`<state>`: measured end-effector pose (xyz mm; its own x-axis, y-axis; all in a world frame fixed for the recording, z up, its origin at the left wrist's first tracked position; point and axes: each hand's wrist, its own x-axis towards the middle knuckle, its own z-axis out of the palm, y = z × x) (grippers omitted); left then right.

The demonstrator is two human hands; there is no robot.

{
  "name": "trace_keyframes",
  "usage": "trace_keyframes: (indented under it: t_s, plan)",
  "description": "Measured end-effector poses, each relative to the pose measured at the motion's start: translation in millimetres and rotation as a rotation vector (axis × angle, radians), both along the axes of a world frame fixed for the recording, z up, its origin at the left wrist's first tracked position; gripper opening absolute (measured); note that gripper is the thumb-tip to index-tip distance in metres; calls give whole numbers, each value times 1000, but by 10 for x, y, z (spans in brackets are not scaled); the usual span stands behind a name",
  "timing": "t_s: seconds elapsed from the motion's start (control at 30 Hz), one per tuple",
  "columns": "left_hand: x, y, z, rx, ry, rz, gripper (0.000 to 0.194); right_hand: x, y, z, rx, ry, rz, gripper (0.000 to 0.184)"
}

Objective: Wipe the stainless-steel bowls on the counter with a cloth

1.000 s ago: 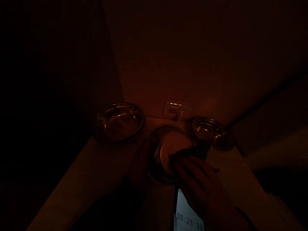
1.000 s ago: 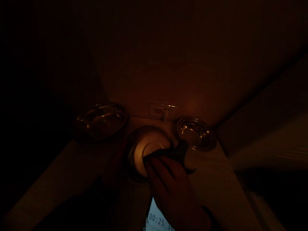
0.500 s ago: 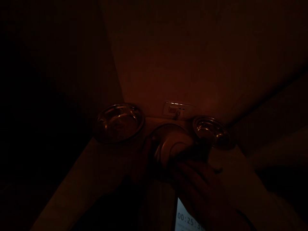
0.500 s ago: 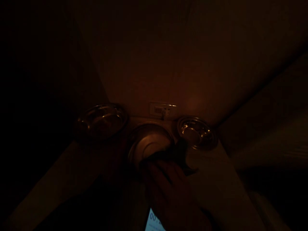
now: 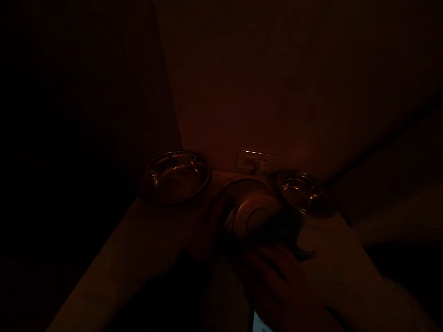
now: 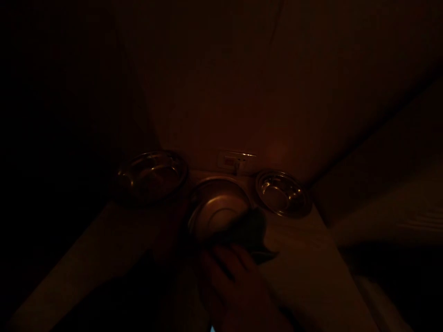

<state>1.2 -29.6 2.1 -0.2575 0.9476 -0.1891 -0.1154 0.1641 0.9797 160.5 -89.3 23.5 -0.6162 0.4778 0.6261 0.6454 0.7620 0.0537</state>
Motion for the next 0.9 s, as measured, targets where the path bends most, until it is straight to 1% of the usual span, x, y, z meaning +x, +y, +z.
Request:
trace_keyframes:
  t_s: [0.1, 0.2, 0.33, 0.43, 0.53, 0.57, 0.67, 0.73, 0.8, 0.9]
  plan:
    - [-8, -4, -11, -18, -41, -6, 29, -12, 104, 33, 16, -11, -1, 27]
    - [-4, -12, 9, -11, -70, -20, 32, 6, 207, 70, 0, -1, -41, 30]
    - [3, -9, 16, -81, -98, -28, 41, 67, 127, 12, -3, -42, 4, 31]
    - [20, -13, 27, -72, -178, -18, 47, 90, 86, -6, 13, -65, 5, 30]
    - [36, -35, 71, -88, -183, -2, 42, 67, 146, 27, 10, -32, -20, 30]
    - [38, -42, 83, -89, -200, -17, 41, 58, 163, 29, 4, -21, -33, 31]
    - [37, -50, 81, -56, -252, -39, 42, 65, 137, -23, -7, -17, -30, 34]
    - [37, -48, 64, -29, -249, -36, 43, 95, 77, -75, -10, -56, -2, 35]
    - [39, -49, 66, -6, -246, -34, 44, 116, 40, -93, -1, -111, 28, 36]
    - [38, -74, 136, 2, -224, -36, 37, 88, 76, -30, 27, -136, 24, 35]
